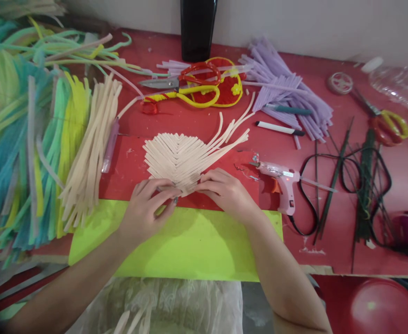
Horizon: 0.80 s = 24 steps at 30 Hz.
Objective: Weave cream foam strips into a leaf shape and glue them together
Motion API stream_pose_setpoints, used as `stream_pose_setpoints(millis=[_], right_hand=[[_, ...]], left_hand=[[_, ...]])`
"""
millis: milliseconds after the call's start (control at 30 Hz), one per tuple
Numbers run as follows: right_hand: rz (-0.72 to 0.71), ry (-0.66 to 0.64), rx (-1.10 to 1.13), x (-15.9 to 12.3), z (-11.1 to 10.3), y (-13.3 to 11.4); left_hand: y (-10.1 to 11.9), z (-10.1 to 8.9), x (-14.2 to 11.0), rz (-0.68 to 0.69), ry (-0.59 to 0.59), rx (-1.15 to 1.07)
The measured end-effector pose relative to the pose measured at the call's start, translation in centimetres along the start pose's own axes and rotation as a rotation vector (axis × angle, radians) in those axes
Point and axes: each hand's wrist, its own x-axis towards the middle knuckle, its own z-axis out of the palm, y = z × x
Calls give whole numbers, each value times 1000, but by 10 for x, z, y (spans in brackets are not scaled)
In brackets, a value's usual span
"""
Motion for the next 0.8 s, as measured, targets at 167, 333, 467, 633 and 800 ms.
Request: stream_pose_setpoints(millis=[167, 333, 467, 633, 800], right_hand=[[-20, 9, 1, 1, 0, 0], [-34, 22, 14, 2, 0, -1], [-19, 15, 8, 1, 0, -1], [-30, 15, 2, 1, 0, -1], [-33, 18, -3, 1, -1, -1]], left_hand=[[2, -1, -3, 43, 0, 81], [2, 1, -3, 125, -31, 109], [2, 1, -2, 128, -39, 119], [2, 1, -2, 120, -31, 114], [2, 2, -2, 115, -28, 111]])
